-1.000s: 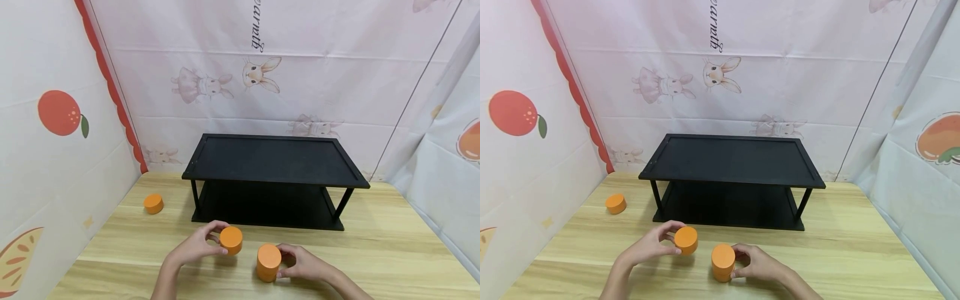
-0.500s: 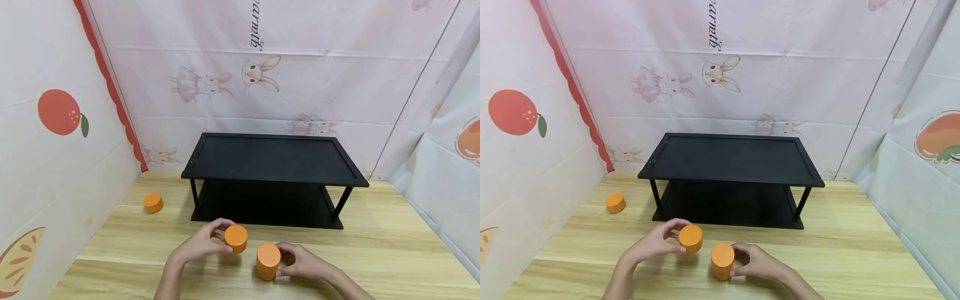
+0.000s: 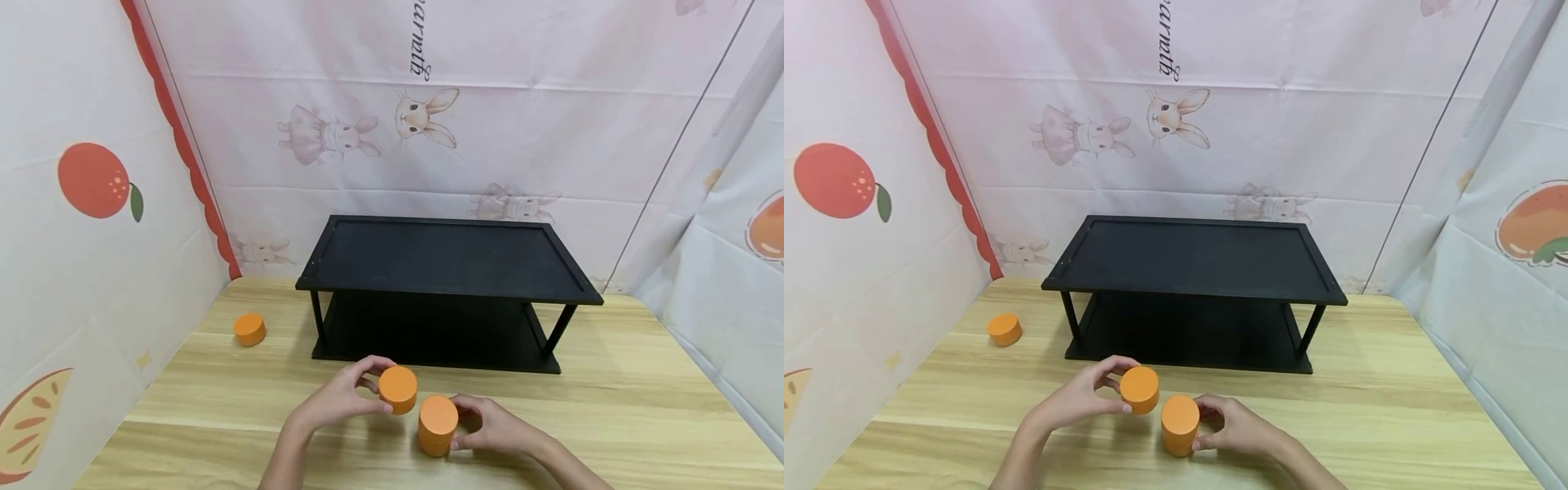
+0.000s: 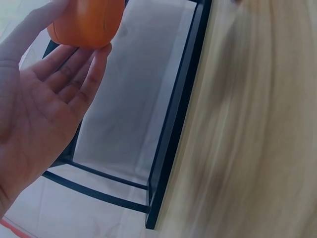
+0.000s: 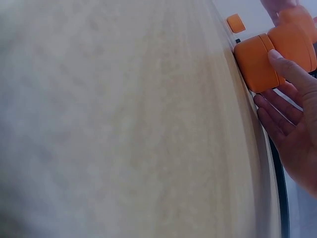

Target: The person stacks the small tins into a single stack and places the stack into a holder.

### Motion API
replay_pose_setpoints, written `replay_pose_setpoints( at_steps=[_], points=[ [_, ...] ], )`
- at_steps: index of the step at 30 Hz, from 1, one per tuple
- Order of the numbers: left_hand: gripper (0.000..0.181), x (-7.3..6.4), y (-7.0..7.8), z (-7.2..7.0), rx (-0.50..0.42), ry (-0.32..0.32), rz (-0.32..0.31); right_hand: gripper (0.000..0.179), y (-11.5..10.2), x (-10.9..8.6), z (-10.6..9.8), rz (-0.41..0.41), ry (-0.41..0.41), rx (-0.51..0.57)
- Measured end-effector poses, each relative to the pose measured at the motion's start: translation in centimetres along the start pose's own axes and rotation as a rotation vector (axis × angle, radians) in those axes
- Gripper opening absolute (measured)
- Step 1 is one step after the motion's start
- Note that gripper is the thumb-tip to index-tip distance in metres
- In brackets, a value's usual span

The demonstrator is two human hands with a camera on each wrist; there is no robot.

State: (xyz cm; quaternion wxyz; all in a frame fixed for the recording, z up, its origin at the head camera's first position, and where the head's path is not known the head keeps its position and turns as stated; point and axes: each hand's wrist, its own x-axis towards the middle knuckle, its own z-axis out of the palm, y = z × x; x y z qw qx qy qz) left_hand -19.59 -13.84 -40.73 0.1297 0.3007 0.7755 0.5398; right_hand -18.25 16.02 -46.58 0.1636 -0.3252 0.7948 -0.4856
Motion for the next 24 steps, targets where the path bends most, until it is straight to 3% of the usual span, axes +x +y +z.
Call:
replay_pose_setpoints(
  at_steps=[5,11,24],
  points=[
    [0.052,0.2,0.0,0.5,-0.002,0.008,0.030,0.048,0.1,0.0,0.0,0.012,0.000,-0.002],
    [0.052,0.3,0.2,0.9,0.002,0.007,0.016,0.049,-0.1,0.1,0.0,0.043,0.003,0.001],
    [0.052,0.3,0.4,1.5,0.016,0.022,0.015,0.048,0.0,0.1,0.0,0.023,-0.007,0.000]
  ],
)
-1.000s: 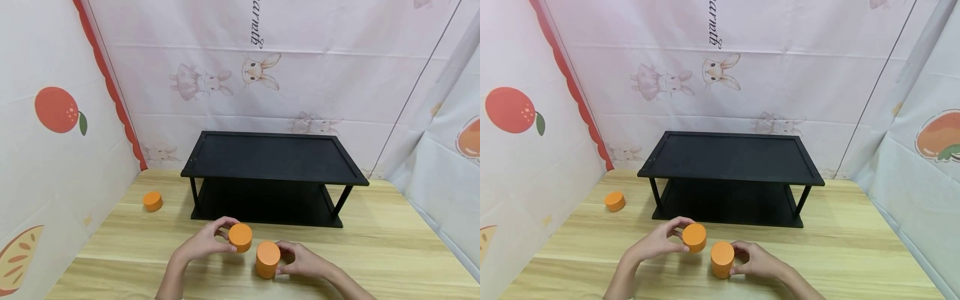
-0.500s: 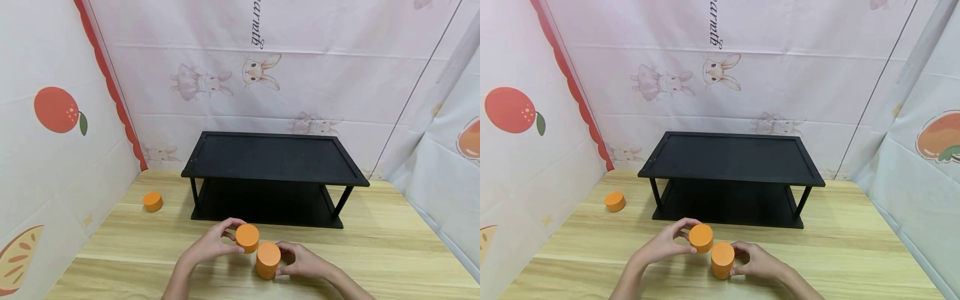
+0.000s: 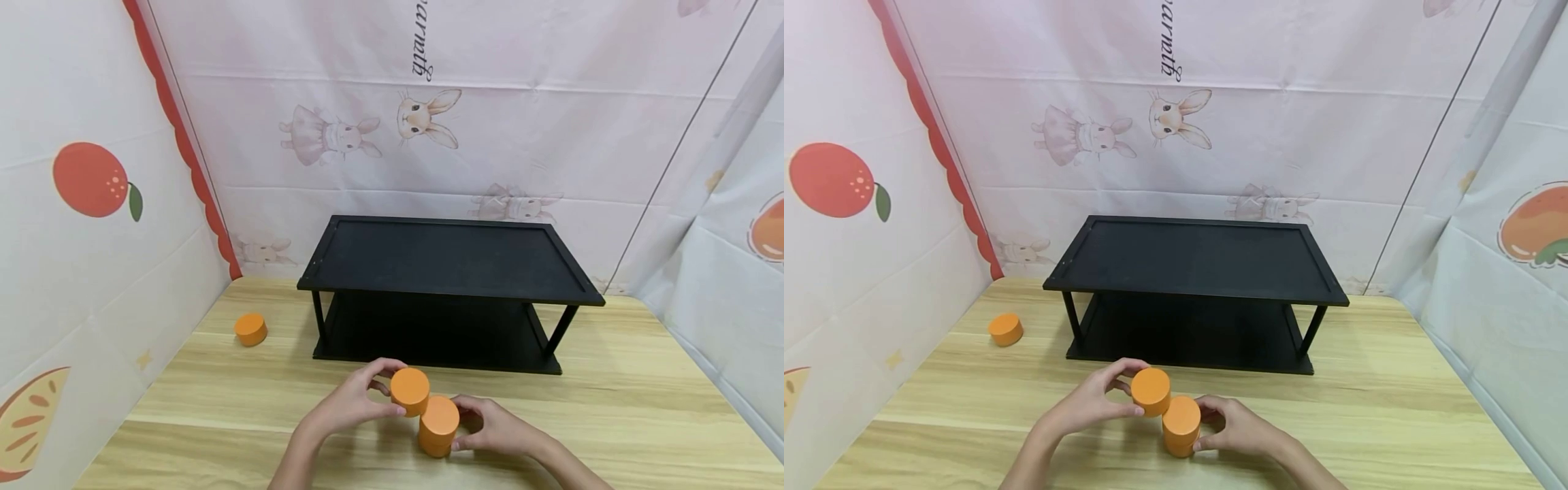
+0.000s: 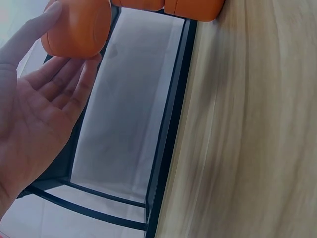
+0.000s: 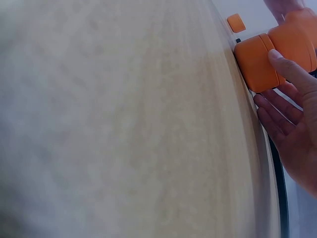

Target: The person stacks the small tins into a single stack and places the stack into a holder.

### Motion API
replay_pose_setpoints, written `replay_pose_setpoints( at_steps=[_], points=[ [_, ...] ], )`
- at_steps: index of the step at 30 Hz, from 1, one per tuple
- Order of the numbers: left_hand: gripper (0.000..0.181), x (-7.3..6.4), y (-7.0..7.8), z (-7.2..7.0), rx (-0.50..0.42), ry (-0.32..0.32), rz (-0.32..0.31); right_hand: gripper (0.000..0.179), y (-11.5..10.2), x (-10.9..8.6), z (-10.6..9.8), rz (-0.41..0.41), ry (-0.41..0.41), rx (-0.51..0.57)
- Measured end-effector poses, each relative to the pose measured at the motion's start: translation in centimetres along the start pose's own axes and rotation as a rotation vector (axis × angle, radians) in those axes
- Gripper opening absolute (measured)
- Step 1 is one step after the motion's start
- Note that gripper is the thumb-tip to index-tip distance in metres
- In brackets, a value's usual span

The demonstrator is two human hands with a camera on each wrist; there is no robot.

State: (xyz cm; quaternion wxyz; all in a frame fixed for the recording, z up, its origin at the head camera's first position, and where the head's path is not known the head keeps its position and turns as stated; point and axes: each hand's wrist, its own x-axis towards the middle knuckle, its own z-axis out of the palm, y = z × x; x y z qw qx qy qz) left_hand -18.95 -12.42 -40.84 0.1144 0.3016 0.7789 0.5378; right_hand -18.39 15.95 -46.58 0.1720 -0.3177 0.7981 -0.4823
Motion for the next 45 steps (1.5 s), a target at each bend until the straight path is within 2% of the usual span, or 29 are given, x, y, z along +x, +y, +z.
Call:
replay_pose_setpoints(
  at_steps=[11,19,29,45],
  points=[
    [0.051,0.5,0.4,0.8,-0.004,0.003,0.025,0.048,0.1,0.0,-0.1,-0.034,-0.006,0.007],
    [0.051,0.7,0.4,1.5,-0.008,-0.007,0.026,0.047,0.2,0.0,-0.1,-0.017,-0.010,0.009],
    [0.050,0.8,0.7,1.8,0.003,0.006,0.032,0.049,0.4,0.1,-0.1,-0.008,-0.006,-0.008],
    [0.050,1.2,1.2,2.5,0.033,-0.020,0.067,0.046,0.0,0.0,-0.1,-0.046,0.001,-0.033]
  ],
)
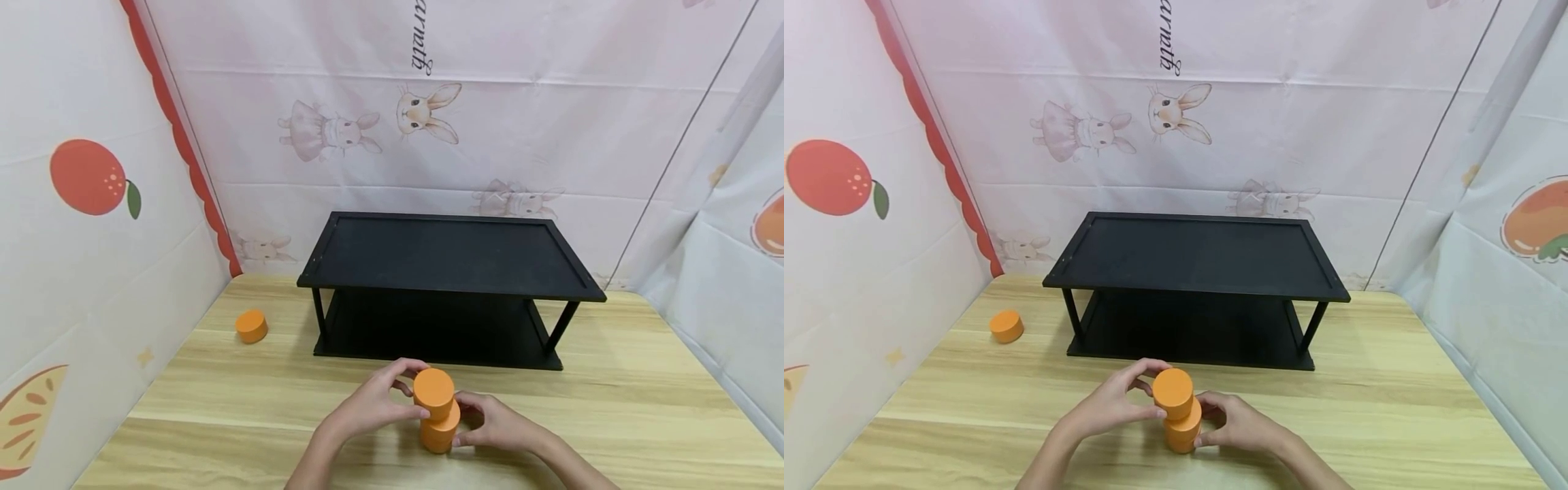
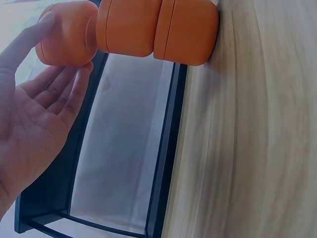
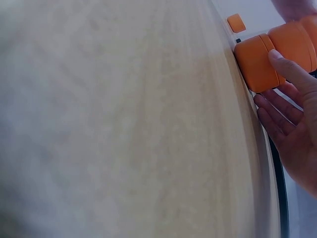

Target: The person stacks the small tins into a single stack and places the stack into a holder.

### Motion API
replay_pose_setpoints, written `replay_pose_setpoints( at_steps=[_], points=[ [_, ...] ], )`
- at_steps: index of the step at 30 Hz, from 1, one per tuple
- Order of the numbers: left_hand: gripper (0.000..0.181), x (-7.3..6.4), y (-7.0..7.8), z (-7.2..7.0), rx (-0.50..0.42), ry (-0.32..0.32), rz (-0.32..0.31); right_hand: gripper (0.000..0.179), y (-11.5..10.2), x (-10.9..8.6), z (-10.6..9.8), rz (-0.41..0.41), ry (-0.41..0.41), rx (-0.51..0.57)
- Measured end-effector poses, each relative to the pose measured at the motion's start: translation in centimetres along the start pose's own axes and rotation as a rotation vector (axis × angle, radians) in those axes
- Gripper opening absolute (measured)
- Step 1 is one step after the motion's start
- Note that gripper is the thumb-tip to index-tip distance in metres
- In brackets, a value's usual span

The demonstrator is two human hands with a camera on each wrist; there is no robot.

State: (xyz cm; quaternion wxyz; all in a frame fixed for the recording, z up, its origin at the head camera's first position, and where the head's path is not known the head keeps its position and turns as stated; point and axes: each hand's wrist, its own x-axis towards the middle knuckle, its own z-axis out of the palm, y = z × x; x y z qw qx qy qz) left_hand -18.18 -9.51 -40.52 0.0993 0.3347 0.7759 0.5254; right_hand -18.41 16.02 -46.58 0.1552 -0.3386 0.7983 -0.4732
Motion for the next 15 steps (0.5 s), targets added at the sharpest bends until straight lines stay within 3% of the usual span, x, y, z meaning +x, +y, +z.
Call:
replay_pose_setpoints(
  at_steps=[15],
  points=[
    [0.049,0.44,-0.11,0.61,-0.009,-0.026,0.015,0.048,-0.17,-0.01,-0.04,0.037,-0.002,0.022]
  ],
)
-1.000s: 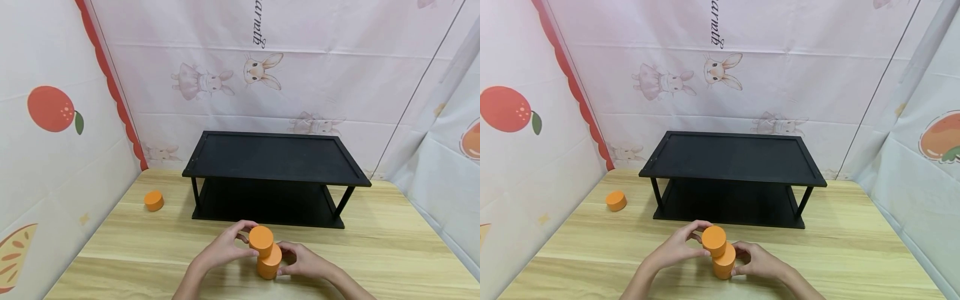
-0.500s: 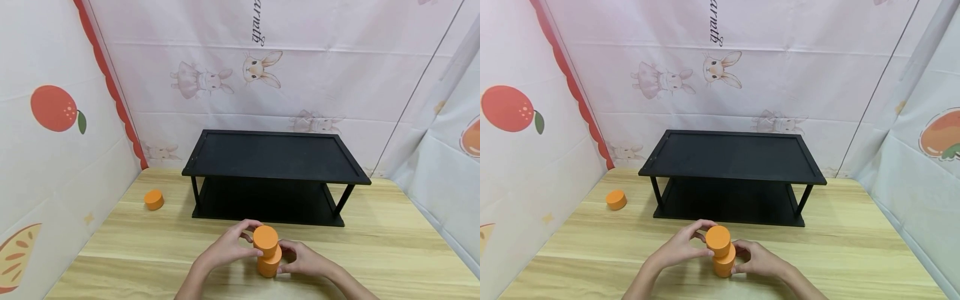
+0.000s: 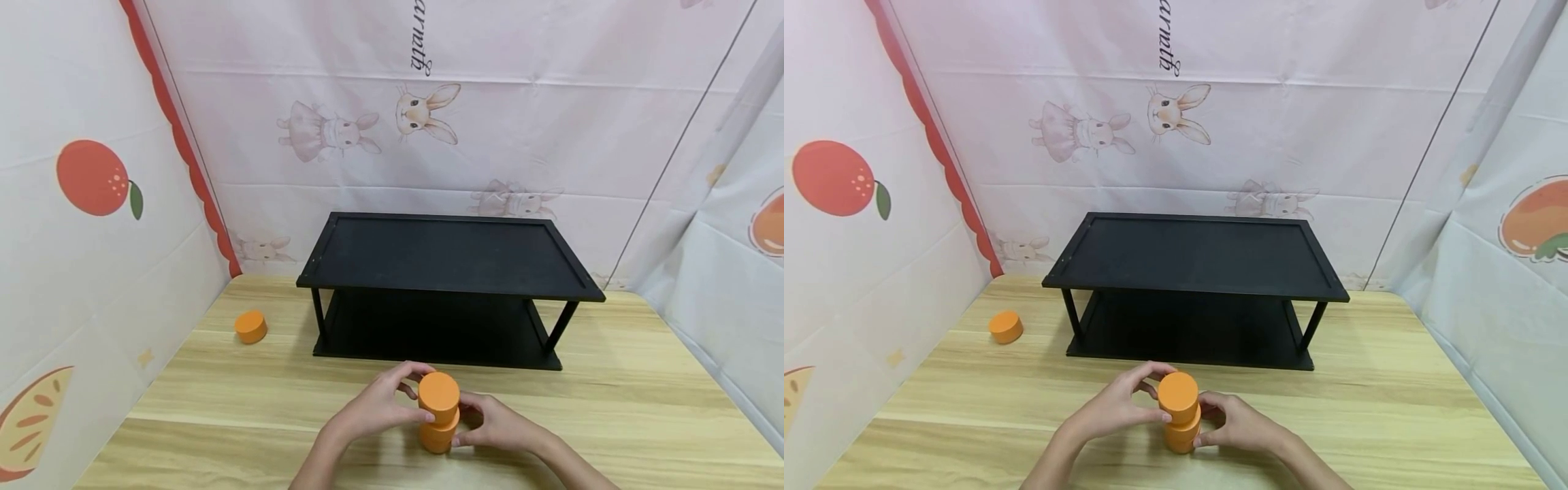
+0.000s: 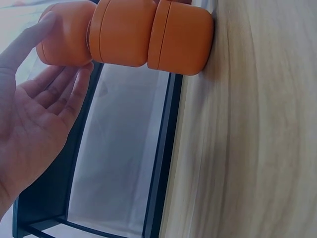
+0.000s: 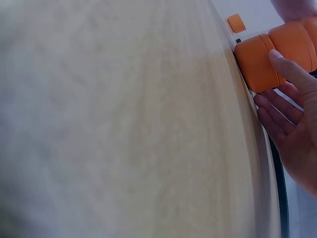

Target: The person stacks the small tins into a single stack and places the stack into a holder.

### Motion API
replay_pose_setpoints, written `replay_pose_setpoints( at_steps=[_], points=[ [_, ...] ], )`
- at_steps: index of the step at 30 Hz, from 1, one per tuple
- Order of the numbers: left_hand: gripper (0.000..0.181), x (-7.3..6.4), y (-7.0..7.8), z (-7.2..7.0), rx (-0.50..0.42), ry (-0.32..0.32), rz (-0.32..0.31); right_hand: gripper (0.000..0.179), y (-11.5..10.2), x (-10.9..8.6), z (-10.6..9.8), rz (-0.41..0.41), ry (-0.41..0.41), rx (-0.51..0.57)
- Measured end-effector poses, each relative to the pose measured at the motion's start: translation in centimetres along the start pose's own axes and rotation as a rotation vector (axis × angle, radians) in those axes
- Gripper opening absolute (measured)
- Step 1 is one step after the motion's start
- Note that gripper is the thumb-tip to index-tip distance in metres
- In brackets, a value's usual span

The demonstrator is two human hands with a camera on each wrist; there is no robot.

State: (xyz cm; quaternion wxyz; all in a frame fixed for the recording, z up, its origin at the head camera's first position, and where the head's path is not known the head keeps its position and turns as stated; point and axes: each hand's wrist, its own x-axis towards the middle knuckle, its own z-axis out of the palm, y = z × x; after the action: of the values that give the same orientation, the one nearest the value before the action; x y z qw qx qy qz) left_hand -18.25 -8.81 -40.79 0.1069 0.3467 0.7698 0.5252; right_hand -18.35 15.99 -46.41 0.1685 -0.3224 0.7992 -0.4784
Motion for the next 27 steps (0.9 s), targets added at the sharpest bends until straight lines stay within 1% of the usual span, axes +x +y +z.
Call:
replay_pose_setpoints(
  at_steps=[6,17,23,27],
  points=[
    [0.050,0.09,-0.09,0.09,0.004,-0.008,0.008,0.048,0.01,0.02,-0.05,0.017,0.007,-0.006],
    [0.050,0.00,-0.27,0.27,-0.004,-0.017,0.013,0.048,0.14,0.05,-0.02,0.003,-0.001,0.000],
    [0.050,0.00,-0.21,0.35,0.003,-0.020,0.003,0.049,0.12,0.01,-0.06,0.011,0.001,-0.006],
    [0.050,0.04,-0.11,0.43,0.004,-0.020,-0.003,0.049,0.19,0.02,-0.10,0.004,-0.004,0.011]
  ],
)
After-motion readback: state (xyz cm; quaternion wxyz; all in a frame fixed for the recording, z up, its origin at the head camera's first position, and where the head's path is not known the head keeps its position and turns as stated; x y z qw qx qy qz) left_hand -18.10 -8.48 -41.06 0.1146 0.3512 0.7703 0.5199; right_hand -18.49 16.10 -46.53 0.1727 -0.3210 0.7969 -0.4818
